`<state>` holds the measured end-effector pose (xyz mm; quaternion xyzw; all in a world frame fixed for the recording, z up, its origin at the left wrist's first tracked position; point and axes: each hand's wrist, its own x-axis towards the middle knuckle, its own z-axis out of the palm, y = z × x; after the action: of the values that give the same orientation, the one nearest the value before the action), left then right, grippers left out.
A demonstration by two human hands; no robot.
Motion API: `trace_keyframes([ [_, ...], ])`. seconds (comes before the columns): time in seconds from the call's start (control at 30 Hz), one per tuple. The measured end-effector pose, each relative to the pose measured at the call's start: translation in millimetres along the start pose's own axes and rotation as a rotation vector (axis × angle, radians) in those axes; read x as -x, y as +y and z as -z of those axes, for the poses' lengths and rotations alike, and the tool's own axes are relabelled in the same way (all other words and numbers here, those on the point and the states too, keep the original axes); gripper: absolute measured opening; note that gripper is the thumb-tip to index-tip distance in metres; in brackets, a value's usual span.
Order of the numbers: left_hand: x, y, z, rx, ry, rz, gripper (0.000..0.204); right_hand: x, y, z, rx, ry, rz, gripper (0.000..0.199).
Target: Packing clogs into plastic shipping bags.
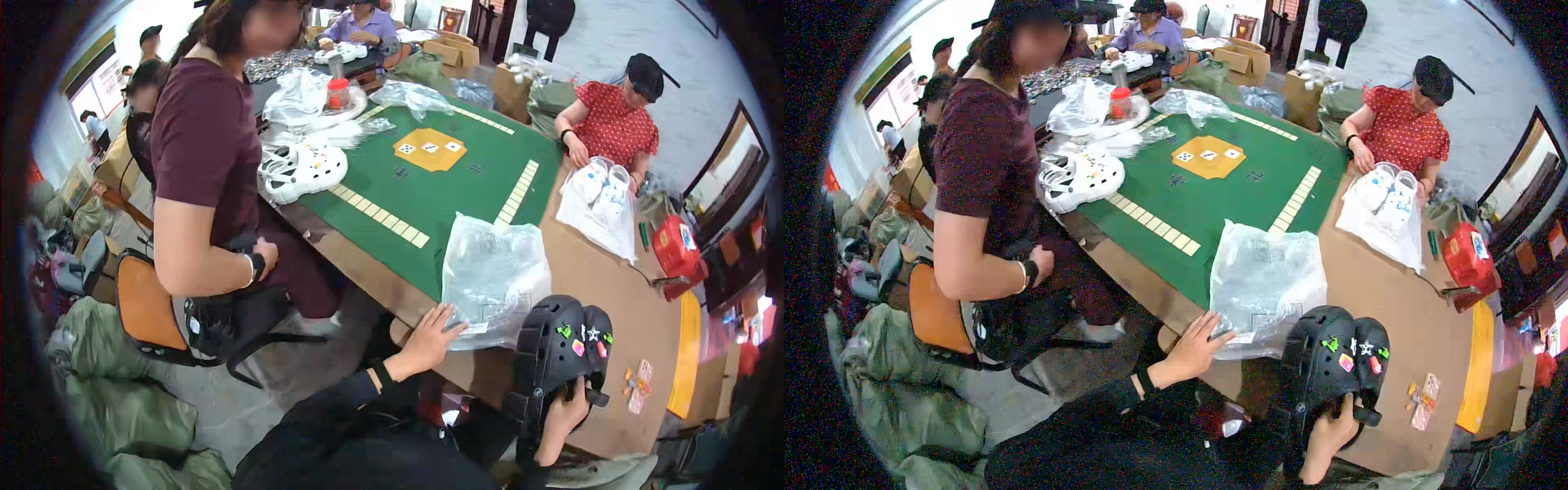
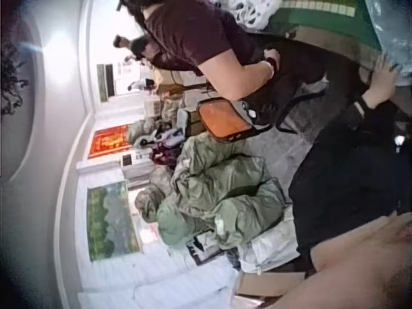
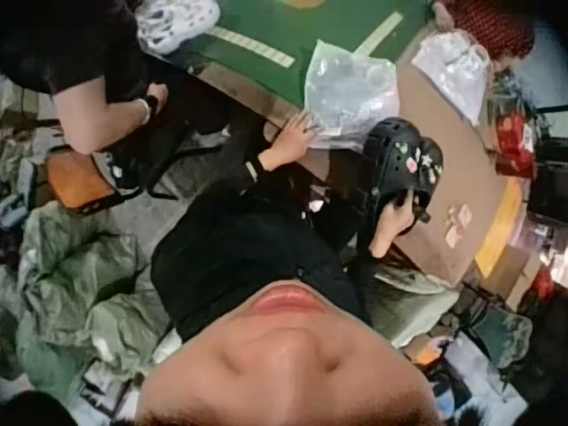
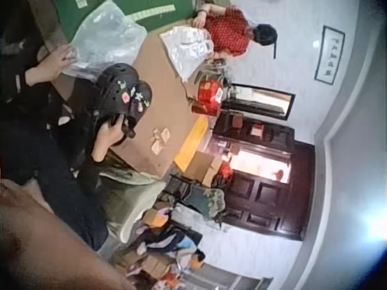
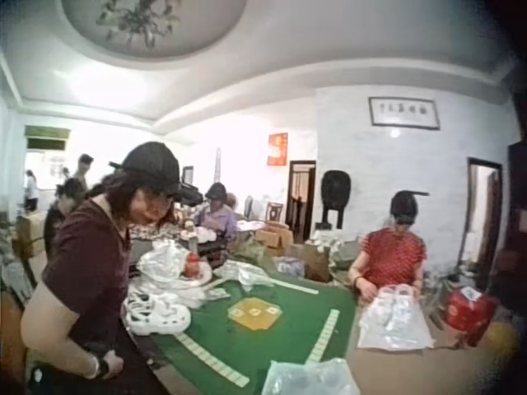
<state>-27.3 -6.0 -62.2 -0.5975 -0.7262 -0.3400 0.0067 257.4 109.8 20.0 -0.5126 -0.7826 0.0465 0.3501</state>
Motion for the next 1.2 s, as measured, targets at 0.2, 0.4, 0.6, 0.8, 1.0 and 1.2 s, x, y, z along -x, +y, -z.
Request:
trace_keyframes([
  [0.2, -12, -9, 3, -0.078, -0.126, -0.142, 0.058, -18, -32, 3, 0.038, -0.082, -0.133, 0.038],
  [0.4, -15, -6, 4, -0.127, -0.103, -0.115, 0.05, -27, -40, -8, -0.039, -0.082, 0.043, 0.03],
  [0.6, -12, -10, -8, -0.205, -0.094, -0.222, 0.054, -8, -38, -20, -0.014, -0.175, 0.028, 0.033],
  [0.8, -11, -8, -6, -0.208, -0.115, -0.165, 0.056, 0, -47, -33, 0.09, -0.227, 0.086, 0.04],
  [1.0, -11, -8, -7, -0.229, -0.108, -0.175, 0.053, 0, -50, -32, 0.096, -0.224, 0.113, 0.039],
  [1.2, -6, -8, -12, -0.102, 0.043, -0.118, 0.058, 3, -46, -34, 0.049, -0.18, 0.113, 0.041],
])
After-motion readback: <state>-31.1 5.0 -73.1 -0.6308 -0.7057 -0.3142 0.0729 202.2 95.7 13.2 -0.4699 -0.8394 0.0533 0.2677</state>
